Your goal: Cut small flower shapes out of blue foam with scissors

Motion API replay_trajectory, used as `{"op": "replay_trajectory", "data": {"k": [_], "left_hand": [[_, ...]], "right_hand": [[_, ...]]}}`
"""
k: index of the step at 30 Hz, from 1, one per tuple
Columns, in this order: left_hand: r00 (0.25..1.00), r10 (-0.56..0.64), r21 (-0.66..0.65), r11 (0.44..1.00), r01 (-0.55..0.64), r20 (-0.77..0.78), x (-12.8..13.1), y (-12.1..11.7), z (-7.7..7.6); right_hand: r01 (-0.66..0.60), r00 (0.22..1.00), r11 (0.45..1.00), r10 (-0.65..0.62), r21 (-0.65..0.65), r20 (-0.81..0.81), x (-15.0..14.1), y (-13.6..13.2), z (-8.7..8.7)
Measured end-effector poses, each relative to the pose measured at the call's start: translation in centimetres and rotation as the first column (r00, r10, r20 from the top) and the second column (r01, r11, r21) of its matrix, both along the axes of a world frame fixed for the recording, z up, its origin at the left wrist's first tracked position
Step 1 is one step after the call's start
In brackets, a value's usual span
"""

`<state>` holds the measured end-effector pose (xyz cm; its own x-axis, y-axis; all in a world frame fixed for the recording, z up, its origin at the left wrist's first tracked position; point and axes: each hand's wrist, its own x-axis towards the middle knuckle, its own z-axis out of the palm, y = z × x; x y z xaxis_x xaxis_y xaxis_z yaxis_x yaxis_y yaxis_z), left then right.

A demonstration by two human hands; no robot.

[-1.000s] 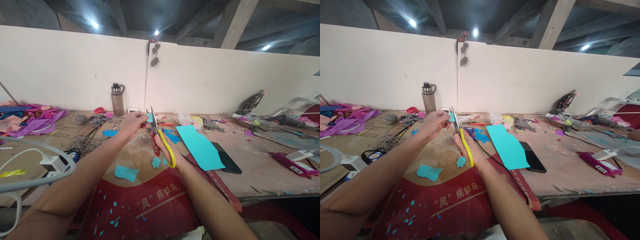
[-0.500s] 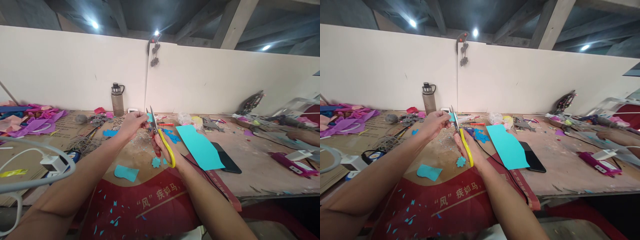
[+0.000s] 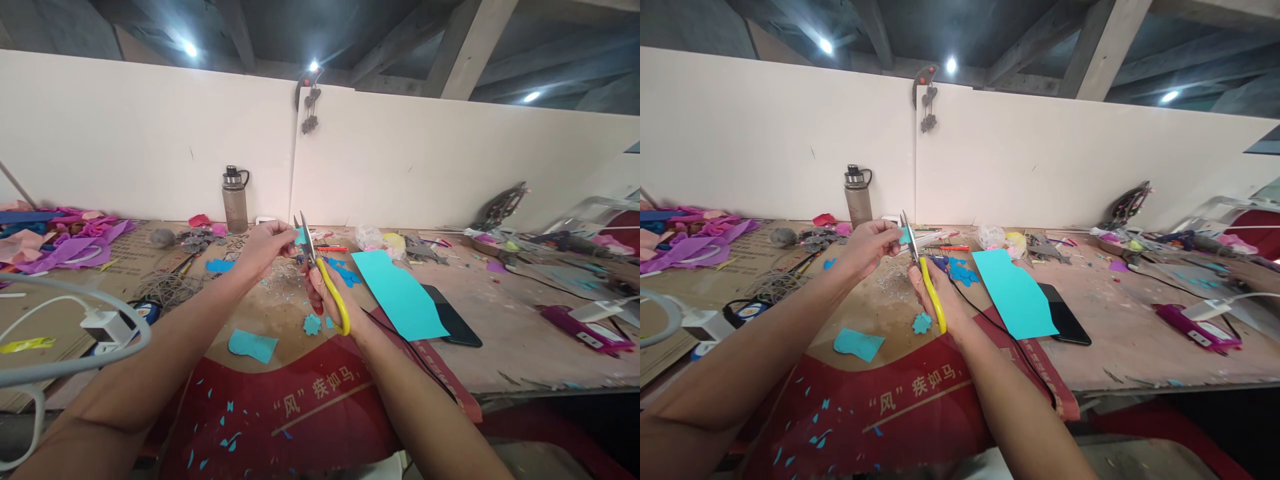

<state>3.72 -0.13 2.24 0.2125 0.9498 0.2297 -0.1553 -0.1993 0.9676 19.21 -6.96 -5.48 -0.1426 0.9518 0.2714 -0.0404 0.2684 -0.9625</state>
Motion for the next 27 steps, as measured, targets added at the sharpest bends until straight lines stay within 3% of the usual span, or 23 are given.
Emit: {"op": "replay_trajectory", "data": {"k": [6,27], "left_hand": [[1.000,-0.016,-0.025,1.000,0.016,0.006,0.11,-0.41,0.08],[0.988,-0.139,-0.037,0.990,0.136,-0.064,0.68,-0.83,-0.85]], "right_hand": [[0.014,0.998,1.000,-0.016,-0.017,-0.068,-0.27,-0.32,0.13],[0.066,0.996,0.997,-0.064,0.044,-0.060,-0.20,-0.04,-0.17]]}}
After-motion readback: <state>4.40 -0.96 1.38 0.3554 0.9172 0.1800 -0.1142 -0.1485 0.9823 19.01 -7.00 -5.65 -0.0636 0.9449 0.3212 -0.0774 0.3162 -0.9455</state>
